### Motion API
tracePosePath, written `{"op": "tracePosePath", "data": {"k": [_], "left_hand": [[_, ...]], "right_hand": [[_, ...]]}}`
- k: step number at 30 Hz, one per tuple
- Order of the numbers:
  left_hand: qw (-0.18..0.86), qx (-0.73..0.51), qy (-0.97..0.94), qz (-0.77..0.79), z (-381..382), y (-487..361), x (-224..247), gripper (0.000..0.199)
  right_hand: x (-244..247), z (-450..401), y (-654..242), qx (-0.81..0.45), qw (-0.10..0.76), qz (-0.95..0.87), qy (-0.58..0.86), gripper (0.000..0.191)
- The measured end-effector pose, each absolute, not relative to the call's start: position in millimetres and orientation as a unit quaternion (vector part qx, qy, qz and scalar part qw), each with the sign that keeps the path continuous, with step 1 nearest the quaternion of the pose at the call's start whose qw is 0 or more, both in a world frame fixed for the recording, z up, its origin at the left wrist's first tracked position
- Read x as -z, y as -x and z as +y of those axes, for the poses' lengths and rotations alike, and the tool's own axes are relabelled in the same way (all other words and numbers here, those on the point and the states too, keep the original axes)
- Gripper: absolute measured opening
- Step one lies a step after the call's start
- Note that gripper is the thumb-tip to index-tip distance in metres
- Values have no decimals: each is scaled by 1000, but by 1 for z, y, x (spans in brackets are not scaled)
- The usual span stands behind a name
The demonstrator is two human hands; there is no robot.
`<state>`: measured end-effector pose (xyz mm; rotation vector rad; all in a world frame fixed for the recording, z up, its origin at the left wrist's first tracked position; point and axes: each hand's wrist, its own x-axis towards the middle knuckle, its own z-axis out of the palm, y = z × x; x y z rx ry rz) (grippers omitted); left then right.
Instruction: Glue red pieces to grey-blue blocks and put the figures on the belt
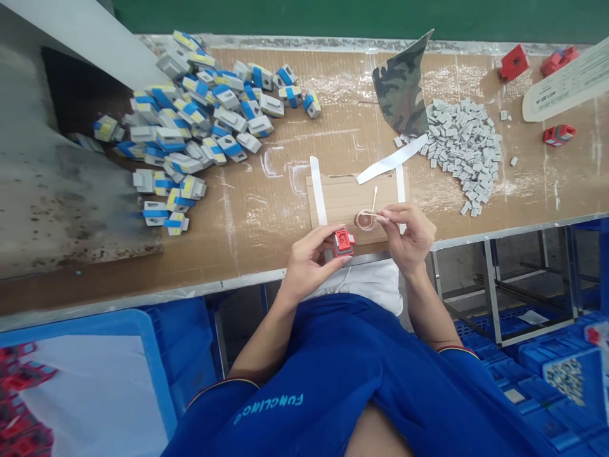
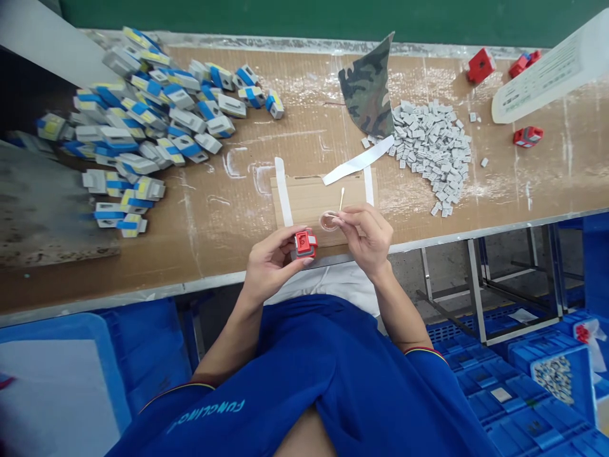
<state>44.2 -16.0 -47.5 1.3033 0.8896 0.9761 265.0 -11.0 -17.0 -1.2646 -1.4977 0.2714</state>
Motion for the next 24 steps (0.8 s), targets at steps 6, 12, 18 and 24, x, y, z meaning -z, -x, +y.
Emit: {"op": "tracePosePath", "data": {"k": [6,12,18,24], "left_hand": [[576,-416,-585,391,-17,-45,49,59],[504,-402,-654,396,-13,-43,47,57],[464,-382,-690,403,-14,-43,48,61],[451,-379,-701,401,-16,-44,47,62]], "right_hand": [[23,-19,-268,-164,558,-577,574,14],[25,-26,-268,-247,610,-441,611,29],[18,-23,-265,-265,614,-419,614,34],[0,-35,-260,-243,621,-465,582,18]]}}
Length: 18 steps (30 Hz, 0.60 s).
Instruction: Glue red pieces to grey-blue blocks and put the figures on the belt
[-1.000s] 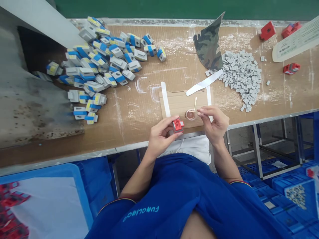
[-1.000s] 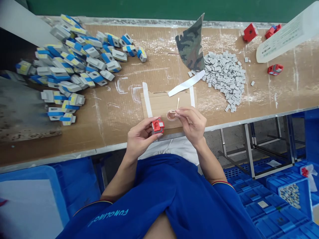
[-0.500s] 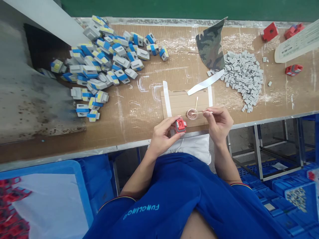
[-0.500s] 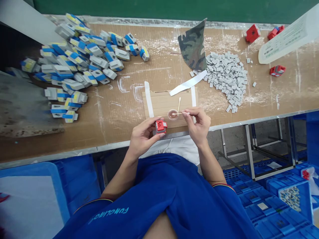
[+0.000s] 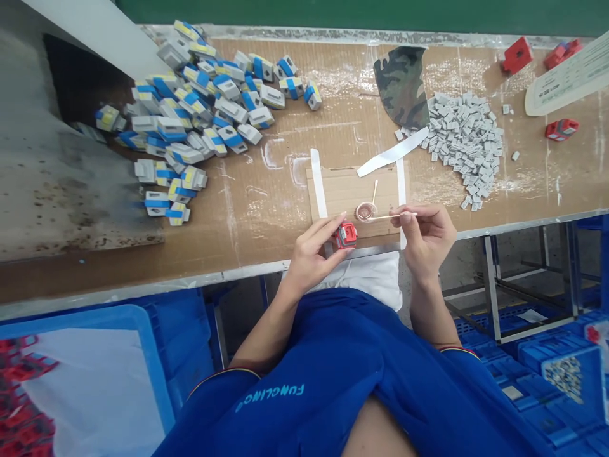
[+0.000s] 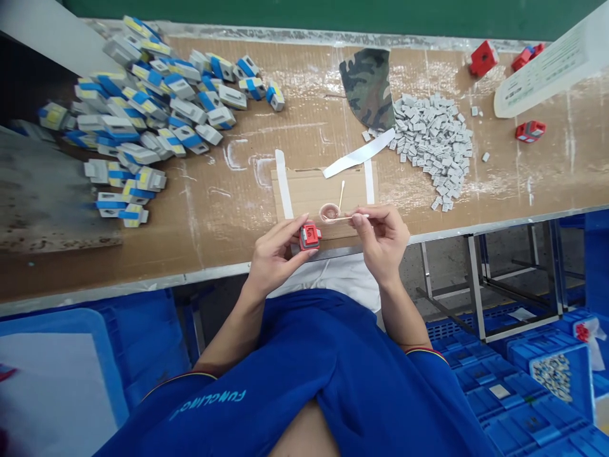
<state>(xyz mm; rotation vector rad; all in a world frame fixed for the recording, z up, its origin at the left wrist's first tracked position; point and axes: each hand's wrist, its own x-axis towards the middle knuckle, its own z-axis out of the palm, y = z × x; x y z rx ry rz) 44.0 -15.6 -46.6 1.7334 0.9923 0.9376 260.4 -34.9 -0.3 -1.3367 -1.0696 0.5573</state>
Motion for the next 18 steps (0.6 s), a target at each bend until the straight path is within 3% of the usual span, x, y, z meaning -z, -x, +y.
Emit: {"op": "tracePosePath", "data": {"k": [9,18], "left_hand": [[462,-363,-702,402,-13,-45,43,54],[462,-383,-699,388,-14,-45,41,52]], "right_hand": [[-4,-44,-253,-232,530,-593,561,4],[-6,-38,-248,-232,528,-610,543,5]]}}
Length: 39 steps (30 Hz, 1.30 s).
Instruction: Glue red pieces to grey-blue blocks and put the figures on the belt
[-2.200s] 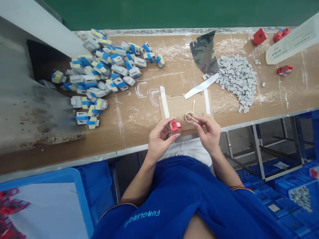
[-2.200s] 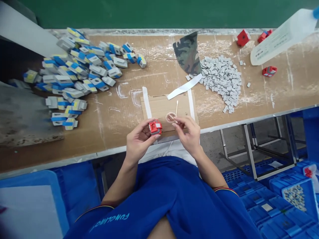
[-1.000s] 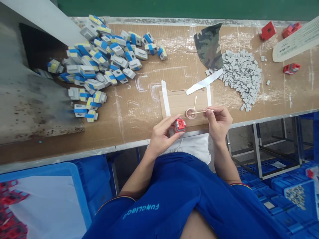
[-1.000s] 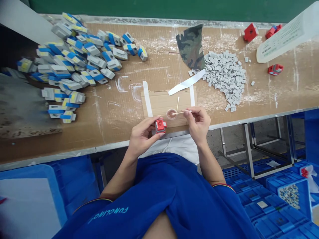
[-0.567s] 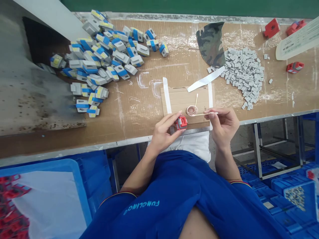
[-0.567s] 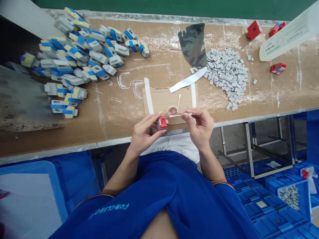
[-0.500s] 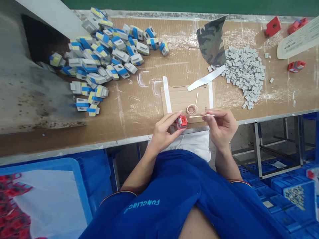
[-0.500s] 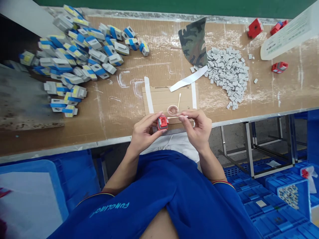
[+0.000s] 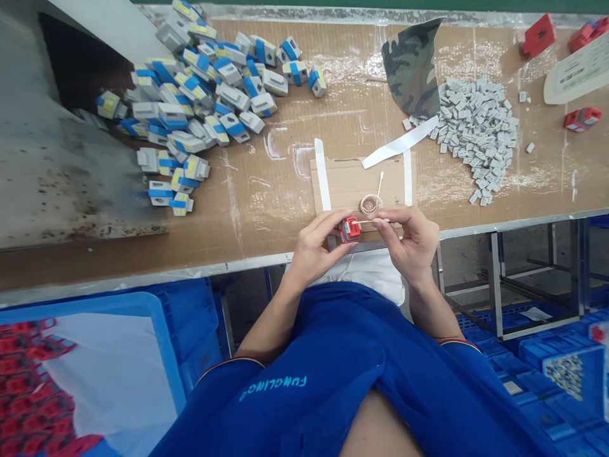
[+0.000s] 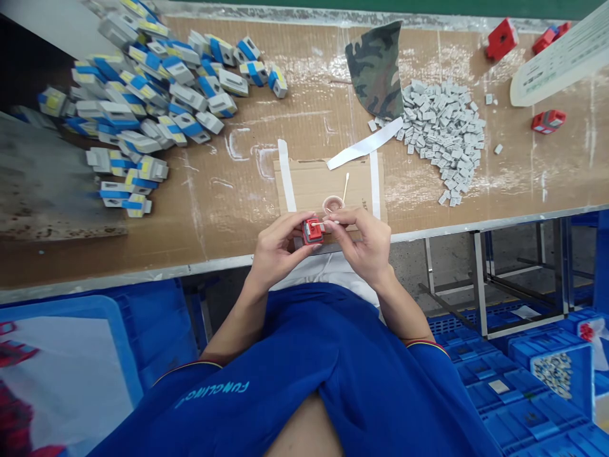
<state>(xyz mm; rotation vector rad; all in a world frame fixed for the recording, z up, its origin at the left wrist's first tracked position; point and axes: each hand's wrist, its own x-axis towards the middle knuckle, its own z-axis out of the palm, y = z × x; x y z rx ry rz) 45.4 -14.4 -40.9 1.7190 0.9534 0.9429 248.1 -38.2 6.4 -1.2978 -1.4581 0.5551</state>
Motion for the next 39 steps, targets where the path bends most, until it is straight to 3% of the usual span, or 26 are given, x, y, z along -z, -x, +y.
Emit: {"op": "tracePosePath", "data": {"k": [39], "left_hand": [[364,-377,-751,401,-18,-50,43,47]], "right_hand": [[-12,-38,-245,-152,475,-682,535,12]]}}
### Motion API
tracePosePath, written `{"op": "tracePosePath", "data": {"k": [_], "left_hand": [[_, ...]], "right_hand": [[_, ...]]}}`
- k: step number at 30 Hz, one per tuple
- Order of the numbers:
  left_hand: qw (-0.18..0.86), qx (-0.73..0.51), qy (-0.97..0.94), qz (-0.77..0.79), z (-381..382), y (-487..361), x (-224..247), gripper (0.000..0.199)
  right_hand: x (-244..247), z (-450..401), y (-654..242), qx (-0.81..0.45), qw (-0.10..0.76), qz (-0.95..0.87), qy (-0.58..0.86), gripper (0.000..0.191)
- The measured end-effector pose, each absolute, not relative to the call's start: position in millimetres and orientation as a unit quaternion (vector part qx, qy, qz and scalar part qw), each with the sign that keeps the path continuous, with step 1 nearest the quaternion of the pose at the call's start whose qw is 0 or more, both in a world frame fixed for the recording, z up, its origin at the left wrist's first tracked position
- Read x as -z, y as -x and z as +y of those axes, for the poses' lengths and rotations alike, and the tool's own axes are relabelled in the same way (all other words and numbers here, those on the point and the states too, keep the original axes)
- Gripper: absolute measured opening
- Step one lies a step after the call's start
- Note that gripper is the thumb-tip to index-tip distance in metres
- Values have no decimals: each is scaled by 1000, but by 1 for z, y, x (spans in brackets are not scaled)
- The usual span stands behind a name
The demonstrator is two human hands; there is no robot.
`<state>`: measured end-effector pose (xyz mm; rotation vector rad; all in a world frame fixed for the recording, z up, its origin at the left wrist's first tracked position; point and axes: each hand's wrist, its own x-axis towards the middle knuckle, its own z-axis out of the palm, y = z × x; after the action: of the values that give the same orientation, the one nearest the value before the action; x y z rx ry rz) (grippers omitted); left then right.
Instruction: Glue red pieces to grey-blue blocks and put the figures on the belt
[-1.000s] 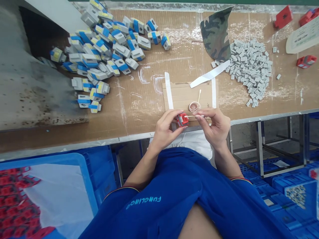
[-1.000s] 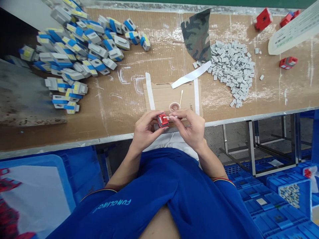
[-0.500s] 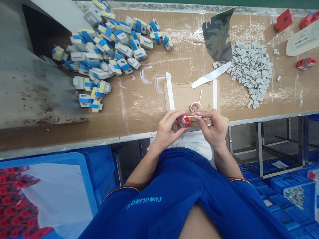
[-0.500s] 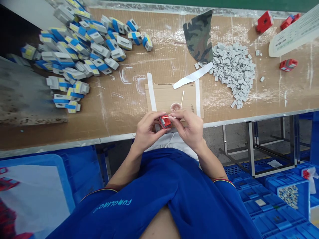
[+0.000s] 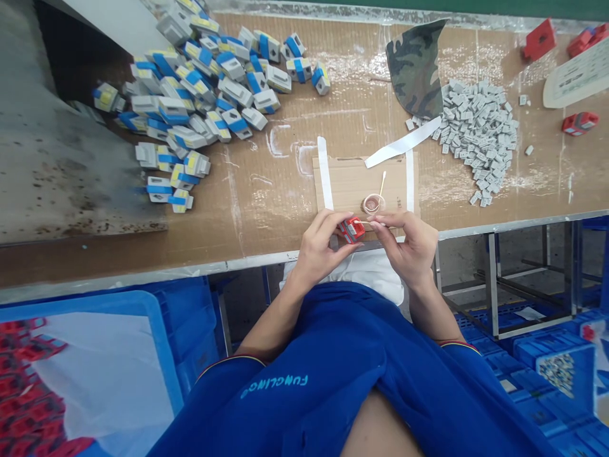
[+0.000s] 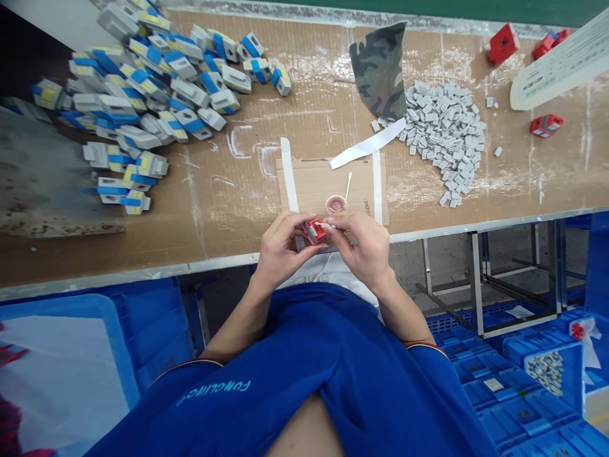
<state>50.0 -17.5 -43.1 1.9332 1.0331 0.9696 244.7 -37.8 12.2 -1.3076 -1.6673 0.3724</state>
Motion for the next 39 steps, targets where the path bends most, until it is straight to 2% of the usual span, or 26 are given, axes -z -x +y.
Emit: {"op": "tracePosePath", "data": {"k": [39], "left_hand": [[359,-368,-755,407,-20,-53,45,49]], "right_hand": [[-30,-43,-247,-114,405,-729,540,8]]}}
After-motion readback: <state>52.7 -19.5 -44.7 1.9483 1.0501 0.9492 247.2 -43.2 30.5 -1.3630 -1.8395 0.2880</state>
